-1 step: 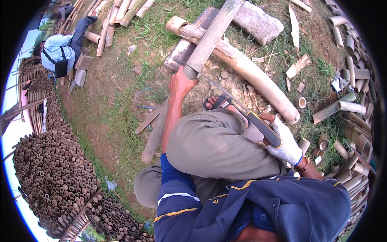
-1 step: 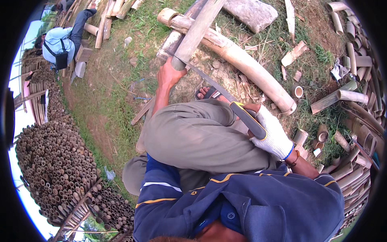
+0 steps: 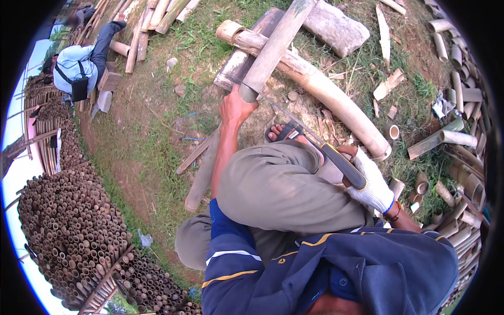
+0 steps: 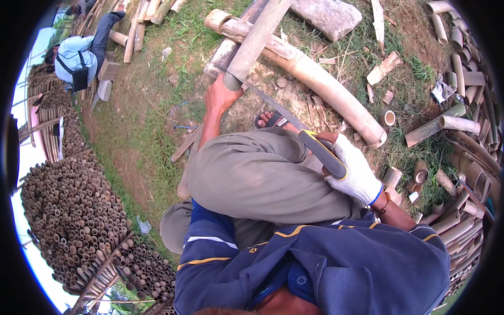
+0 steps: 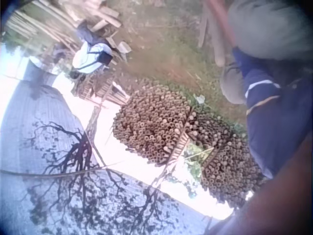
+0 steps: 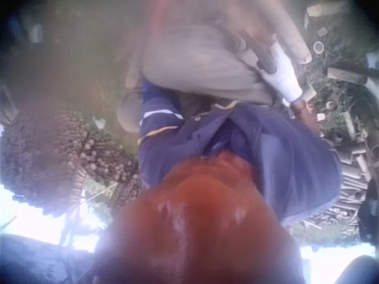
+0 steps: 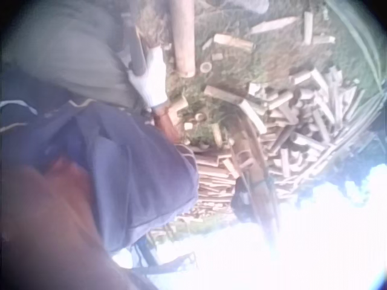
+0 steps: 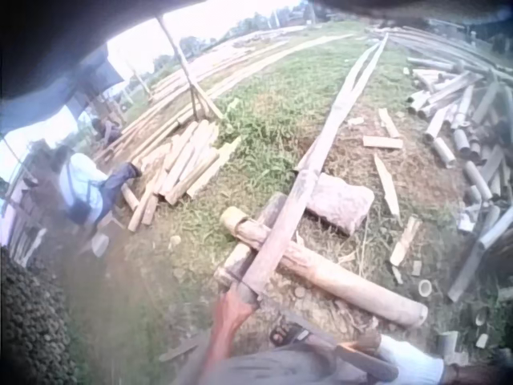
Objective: The person uses a hand saw to cut bamboo poles into shorter sections. They repeatedly position a bamboo pole on a wooden support, saw through it, and then move the cut piece aside. The process is repeated multiple times with different poles.
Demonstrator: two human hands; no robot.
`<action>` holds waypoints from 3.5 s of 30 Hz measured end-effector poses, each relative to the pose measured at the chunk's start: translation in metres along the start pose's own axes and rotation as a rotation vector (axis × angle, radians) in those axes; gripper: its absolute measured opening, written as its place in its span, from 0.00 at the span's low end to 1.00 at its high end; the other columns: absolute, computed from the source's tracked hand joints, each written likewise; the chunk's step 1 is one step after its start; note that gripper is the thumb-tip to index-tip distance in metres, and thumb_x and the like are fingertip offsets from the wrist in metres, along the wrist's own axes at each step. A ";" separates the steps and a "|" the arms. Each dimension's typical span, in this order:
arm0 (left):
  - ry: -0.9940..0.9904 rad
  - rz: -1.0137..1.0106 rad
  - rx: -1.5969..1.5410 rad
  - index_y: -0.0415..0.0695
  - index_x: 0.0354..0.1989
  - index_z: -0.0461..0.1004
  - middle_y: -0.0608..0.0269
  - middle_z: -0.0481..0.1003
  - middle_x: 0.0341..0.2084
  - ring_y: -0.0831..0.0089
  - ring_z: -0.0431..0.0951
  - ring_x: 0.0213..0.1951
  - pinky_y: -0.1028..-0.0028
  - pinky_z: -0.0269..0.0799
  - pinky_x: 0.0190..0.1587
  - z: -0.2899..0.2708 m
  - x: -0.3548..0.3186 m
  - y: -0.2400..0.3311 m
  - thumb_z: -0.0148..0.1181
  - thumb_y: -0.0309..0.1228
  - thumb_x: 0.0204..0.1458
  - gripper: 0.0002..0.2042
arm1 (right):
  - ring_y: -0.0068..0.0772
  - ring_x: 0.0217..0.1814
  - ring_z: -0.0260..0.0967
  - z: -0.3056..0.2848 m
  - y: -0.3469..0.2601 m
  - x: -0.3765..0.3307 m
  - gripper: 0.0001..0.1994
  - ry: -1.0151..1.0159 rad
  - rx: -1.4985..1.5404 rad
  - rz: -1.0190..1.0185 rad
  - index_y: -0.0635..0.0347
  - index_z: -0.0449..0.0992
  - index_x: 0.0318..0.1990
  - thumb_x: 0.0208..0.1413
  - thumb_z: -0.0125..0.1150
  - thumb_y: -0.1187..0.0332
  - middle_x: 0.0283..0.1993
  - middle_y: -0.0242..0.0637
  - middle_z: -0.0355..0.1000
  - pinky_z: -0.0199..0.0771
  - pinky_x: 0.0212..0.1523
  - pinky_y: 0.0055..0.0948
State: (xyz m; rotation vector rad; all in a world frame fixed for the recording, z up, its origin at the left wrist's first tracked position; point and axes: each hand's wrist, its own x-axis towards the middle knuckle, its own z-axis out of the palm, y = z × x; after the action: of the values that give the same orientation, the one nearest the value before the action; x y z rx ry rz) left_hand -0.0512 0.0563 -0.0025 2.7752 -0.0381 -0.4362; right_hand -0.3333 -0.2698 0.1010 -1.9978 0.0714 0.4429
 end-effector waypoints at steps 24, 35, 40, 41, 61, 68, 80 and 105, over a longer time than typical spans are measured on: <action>0.004 0.054 0.045 0.44 0.74 0.71 0.35 0.86 0.51 0.40 0.87 0.55 0.51 0.81 0.59 -0.003 0.017 0.010 0.79 0.49 0.39 0.49 | 0.46 0.54 0.82 0.063 -0.014 0.183 0.34 0.097 0.128 -0.272 0.54 0.71 0.70 0.53 0.72 0.72 0.56 0.48 0.80 0.81 0.56 0.42; 0.026 0.044 -0.052 0.44 0.71 0.72 0.34 0.86 0.47 0.37 0.87 0.51 0.49 0.82 0.56 0.000 0.009 -0.006 0.79 0.46 0.38 0.46 | 0.48 0.50 0.84 0.010 -0.002 0.012 0.33 0.033 0.035 -0.036 0.55 0.72 0.71 0.55 0.68 0.77 0.52 0.47 0.81 0.82 0.54 0.38; -0.002 0.061 -0.021 0.43 0.73 0.71 0.35 0.86 0.49 0.40 0.87 0.53 0.51 0.82 0.57 0.002 0.022 -0.001 0.79 0.47 0.38 0.48 | 0.54 0.61 0.81 0.052 0.005 0.141 0.33 0.141 -0.016 -0.360 0.55 0.72 0.71 0.54 0.71 0.71 0.59 0.49 0.79 0.81 0.59 0.44; -0.004 0.061 -0.015 0.43 0.73 0.72 0.35 0.86 0.49 0.40 0.87 0.53 0.51 0.82 0.57 0.003 0.021 -0.004 0.79 0.47 0.38 0.48 | 0.53 0.59 0.82 0.061 0.000 0.162 0.34 0.163 0.010 -0.391 0.55 0.72 0.71 0.54 0.72 0.70 0.58 0.50 0.80 0.81 0.58 0.43; 0.031 0.096 -0.114 0.43 0.67 0.74 0.36 0.86 0.47 0.39 0.87 0.51 0.50 0.82 0.55 0.007 0.017 -0.014 0.80 0.47 0.39 0.43 | 0.50 0.62 0.82 0.060 -0.006 0.153 0.35 0.078 0.016 -0.306 0.58 0.73 0.71 0.53 0.76 0.71 0.60 0.47 0.80 0.81 0.62 0.40; 0.037 0.068 -0.119 0.42 0.68 0.73 0.35 0.86 0.47 0.38 0.87 0.51 0.49 0.82 0.55 0.005 0.006 -0.016 0.79 0.47 0.39 0.44 | 0.49 0.49 0.82 0.015 0.006 0.019 0.34 0.008 -0.026 0.051 0.50 0.73 0.73 0.56 0.71 0.72 0.49 0.47 0.79 0.80 0.52 0.40; 0.036 0.083 -0.160 0.46 0.69 0.74 0.37 0.86 0.47 0.39 0.87 0.51 0.49 0.82 0.57 0.002 0.003 -0.007 0.80 0.46 0.38 0.44 | 0.52 0.61 0.82 0.050 -0.001 0.134 0.38 0.126 0.003 -0.366 0.52 0.72 0.73 0.51 0.75 0.76 0.58 0.45 0.80 0.81 0.61 0.42; 0.000 0.085 -0.166 0.42 0.70 0.74 0.39 0.86 0.52 0.43 0.87 0.56 0.52 0.81 0.58 0.000 0.003 -0.011 0.86 0.51 0.38 0.48 | 0.36 0.50 0.81 0.065 -0.051 0.176 0.31 0.115 0.042 -0.308 0.54 0.74 0.71 0.58 0.68 0.75 0.54 0.38 0.82 0.81 0.53 0.36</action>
State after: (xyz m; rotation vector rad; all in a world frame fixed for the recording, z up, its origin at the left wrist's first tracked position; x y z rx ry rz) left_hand -0.0490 0.0670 -0.0067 2.5998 -0.1136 -0.3981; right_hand -0.1757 -0.1642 0.0596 -1.9499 -0.1532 0.1282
